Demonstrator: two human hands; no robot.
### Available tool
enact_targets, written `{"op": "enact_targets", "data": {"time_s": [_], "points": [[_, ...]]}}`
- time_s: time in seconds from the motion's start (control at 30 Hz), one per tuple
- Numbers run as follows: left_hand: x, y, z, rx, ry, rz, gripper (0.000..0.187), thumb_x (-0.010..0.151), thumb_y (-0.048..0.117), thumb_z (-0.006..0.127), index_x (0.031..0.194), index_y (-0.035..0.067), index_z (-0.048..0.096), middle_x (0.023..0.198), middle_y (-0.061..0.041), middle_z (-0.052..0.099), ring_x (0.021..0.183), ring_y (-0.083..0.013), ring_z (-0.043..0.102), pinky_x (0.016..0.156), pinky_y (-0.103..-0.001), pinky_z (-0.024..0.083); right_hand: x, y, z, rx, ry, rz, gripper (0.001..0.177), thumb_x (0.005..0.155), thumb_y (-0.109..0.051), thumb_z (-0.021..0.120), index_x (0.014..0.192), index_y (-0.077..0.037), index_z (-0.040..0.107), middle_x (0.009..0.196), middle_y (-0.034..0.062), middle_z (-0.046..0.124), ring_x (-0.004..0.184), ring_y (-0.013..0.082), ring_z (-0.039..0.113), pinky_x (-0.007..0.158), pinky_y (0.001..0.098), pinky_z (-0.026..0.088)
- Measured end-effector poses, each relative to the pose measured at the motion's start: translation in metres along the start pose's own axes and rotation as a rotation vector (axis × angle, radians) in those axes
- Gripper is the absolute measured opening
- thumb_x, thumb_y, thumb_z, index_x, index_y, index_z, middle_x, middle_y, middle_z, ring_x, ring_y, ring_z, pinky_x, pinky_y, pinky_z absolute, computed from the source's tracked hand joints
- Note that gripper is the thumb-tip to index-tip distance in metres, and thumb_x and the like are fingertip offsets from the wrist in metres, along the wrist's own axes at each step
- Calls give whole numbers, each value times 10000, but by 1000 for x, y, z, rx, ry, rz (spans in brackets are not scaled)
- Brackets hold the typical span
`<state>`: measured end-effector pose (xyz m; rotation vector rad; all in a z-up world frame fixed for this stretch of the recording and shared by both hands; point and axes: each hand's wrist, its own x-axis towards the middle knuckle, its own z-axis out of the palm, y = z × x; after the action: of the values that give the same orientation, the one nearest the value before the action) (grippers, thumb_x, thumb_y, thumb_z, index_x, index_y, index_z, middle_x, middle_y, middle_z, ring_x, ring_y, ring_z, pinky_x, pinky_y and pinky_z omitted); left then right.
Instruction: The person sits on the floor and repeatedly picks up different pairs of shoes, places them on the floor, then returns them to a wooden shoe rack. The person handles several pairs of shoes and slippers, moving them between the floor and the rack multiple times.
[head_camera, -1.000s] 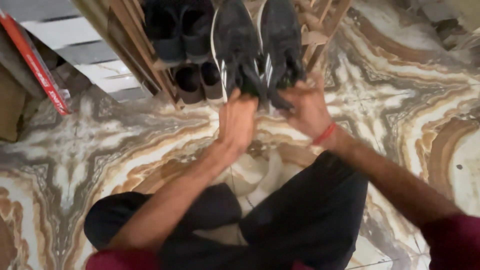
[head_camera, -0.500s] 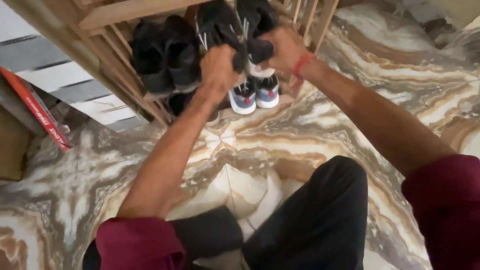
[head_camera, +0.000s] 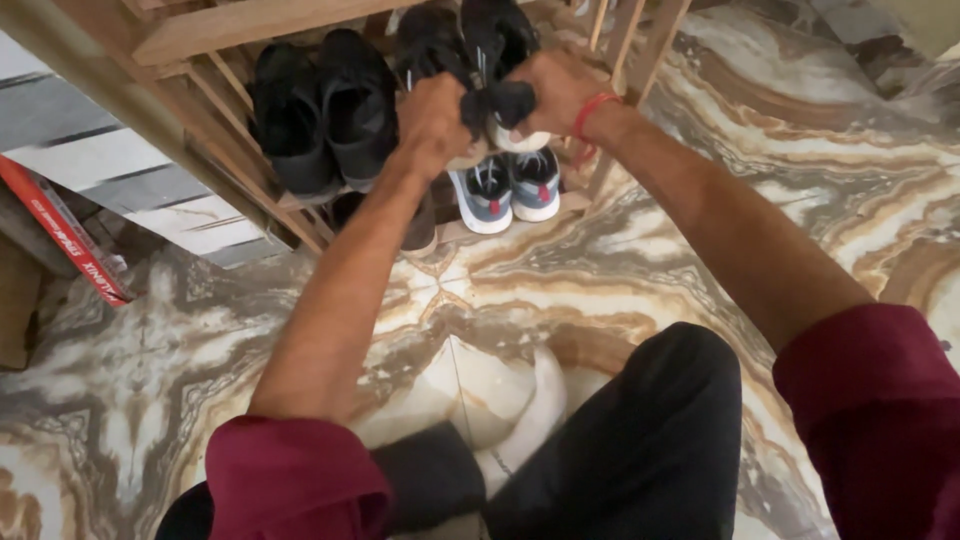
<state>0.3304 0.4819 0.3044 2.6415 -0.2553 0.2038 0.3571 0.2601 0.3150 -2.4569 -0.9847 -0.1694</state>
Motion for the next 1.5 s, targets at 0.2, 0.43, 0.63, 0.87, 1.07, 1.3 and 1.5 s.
{"op": "enact_targets", "data": {"time_s": [0.2,0.43,0.63,0.87,1.07,1.3,1.5], "points": [[1,6,-5,5,-30,-11,435,575,80,943,977,42,779,946,-204,749,906,-328,750,813,-417,582,7,10,4,7,-20,12,518,584,-207,954,1066,-105,794,966,149,777,905,318,739,868,414,553],[1,12,-10,-9,-67,-48,463,594,49,939,1023,22,767,988,-210,749,942,-319,751,845,-406,583,16,9,0,-80,-71,0,420,610,-232,956,981,-111,799,916,131,762,870,318,730,826,417,559],[3,12,-13,46,-95,-71,439,613,61,940,1019,33,774,1011,-195,756,976,-309,751,872,-410,578,18,9,-3,-44,-84,-23,440,586,-276,939,974,-130,790,912,110,772,869,312,736,859,429,547],[-8,12,-19,127,-28,-7,524,560,158,1004,1006,36,757,1029,-226,732,1027,-359,715,893,-442,553,14,-5,-6,-249,-61,-14,477,588,-334,963,983,-134,786,929,130,750,940,350,708,952,442,498],[-55,17,-10,105,306,164,841,596,-20,881,1376,13,569,1402,-209,578,1315,-382,540,1056,-426,523,-17,-36,-10,-367,226,-128,786,568,-301,954,1292,-114,714,1288,132,641,1338,381,478,1104,553,276],[-187,-15,60,-110,382,241,782,745,-70,706,1479,-5,445,1606,-215,391,1363,-439,458,1099,-460,502,-115,-66,21,-115,493,-239,591,929,-171,830,1444,-107,549,1481,174,568,1374,394,489,1181,512,356],[-387,-61,225,-254,15,45,590,775,257,790,1287,26,606,1203,-233,680,1086,-432,652,943,-507,523,-247,-63,135,150,91,54,453,819,-148,791,1247,-85,660,1321,155,622,1254,365,562,1065,487,457]]}}
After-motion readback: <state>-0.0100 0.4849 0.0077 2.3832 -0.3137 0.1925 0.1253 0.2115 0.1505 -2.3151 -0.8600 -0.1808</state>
